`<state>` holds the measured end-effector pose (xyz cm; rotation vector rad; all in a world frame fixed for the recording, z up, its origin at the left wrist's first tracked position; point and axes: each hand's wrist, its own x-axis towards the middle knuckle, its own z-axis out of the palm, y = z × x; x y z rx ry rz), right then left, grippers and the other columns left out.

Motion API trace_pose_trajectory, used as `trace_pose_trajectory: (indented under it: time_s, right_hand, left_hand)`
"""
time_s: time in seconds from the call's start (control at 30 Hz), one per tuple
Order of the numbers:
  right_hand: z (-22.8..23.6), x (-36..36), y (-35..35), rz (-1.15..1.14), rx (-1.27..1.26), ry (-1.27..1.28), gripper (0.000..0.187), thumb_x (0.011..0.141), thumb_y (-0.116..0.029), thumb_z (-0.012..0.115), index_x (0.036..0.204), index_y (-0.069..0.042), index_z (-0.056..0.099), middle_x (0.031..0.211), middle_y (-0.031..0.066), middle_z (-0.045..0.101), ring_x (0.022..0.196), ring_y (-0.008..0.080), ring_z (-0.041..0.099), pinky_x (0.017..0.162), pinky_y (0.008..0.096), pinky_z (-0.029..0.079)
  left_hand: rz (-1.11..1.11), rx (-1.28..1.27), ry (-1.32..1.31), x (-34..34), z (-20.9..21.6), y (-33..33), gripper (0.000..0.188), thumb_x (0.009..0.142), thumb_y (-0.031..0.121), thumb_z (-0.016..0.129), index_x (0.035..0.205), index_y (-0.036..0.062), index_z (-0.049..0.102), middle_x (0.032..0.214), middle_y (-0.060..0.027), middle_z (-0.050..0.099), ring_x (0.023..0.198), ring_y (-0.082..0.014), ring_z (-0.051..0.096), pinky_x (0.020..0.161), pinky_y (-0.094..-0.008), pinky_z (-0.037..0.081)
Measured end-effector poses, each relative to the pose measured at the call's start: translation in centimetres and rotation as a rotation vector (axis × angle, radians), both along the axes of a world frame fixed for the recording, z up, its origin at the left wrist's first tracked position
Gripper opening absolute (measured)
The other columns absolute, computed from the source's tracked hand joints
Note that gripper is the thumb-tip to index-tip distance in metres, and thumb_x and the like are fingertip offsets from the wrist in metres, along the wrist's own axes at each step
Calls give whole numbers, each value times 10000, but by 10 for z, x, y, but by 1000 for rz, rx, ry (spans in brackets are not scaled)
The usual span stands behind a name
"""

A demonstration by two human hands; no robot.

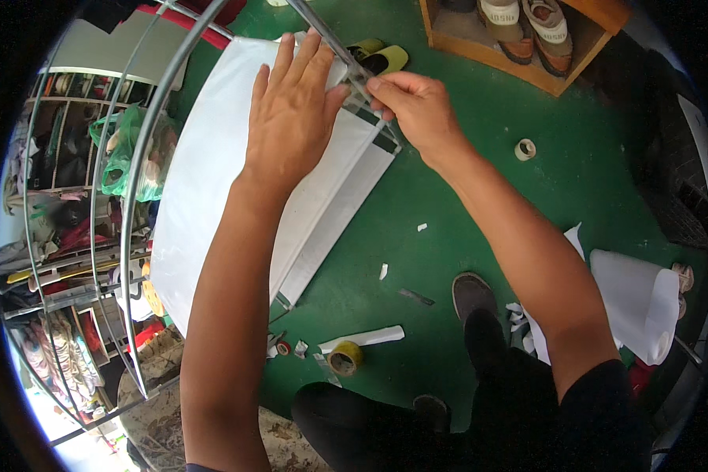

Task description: The person attaches a white fabric sheet to a metal frame using yellow tape. They smooth the fabric, apply tape along the edges, and trim excess tape with a blade. The person works on multiple sections of the frame, securing the fabric in place.

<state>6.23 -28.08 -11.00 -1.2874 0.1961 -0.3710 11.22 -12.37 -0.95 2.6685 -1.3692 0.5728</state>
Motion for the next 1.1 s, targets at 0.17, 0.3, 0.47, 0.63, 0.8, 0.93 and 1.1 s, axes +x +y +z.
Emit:
trace_pose_trajectory:
  time_s: [0.17,0.3,0.47,0.63,0.8,0.93,1.1]
  right_hand:
    - [-1,-8,-6,17,-86,0,236,916,-233,689,962,-8,744,770,28,699,656,104,605,613,276,496]
    - [-6,-15,-13,-168,-279,23,213,863,-172,728,1003,-13,713,853,47,686,680,136,625,637,307,520]
    - [4,-7,-12,-98,-420,-89,206,811,-103,758,992,-31,689,900,72,670,721,163,640,650,309,515]
    - [-1,0,-4,-127,-474,-121,143,816,-106,743,932,-48,684,877,72,656,747,203,655,658,343,511]
    - [-2,3,-5,-99,-564,-130,153,805,-100,729,934,-54,662,867,79,642,766,237,650,683,378,511]
    - [-7,6,-4,-133,-602,-232,246,790,-133,724,997,-44,626,861,82,636,778,246,642,681,385,503]
    - [-6,-1,-5,-3,-348,-247,225,825,-165,704,982,-28,617,854,77,626,761,193,612,666,346,478]
  left_hand:
    - [41,1,-11,4,-16,-7,553,982,205,604,1493,119,409,1522,-138,452,1451,-398,341,1124,-608,298]
    - [31,-1,-9,2,-15,-12,612,985,205,601,1539,147,348,1543,-133,428,1455,-397,335,1123,-625,289]
    - [140,72,19,-1,-12,-14,559,987,253,587,1502,141,402,1552,-80,415,1490,-331,281,1183,-575,222]
    - [129,40,37,-2,-11,-14,533,990,281,579,1480,131,435,1528,-82,446,1487,-320,286,1195,-562,208]
    - [146,68,32,1,-13,-12,527,998,293,566,1482,132,434,1527,-93,447,1488,-323,285,1200,-549,201]
    - [131,76,69,1,-12,-13,585,1009,259,559,1547,162,351,1609,-66,337,1506,-341,244,1189,-573,198]
    - [140,87,62,0,-12,-10,574,1011,259,555,1543,166,360,1608,-65,340,1507,-330,248,1188,-576,203]
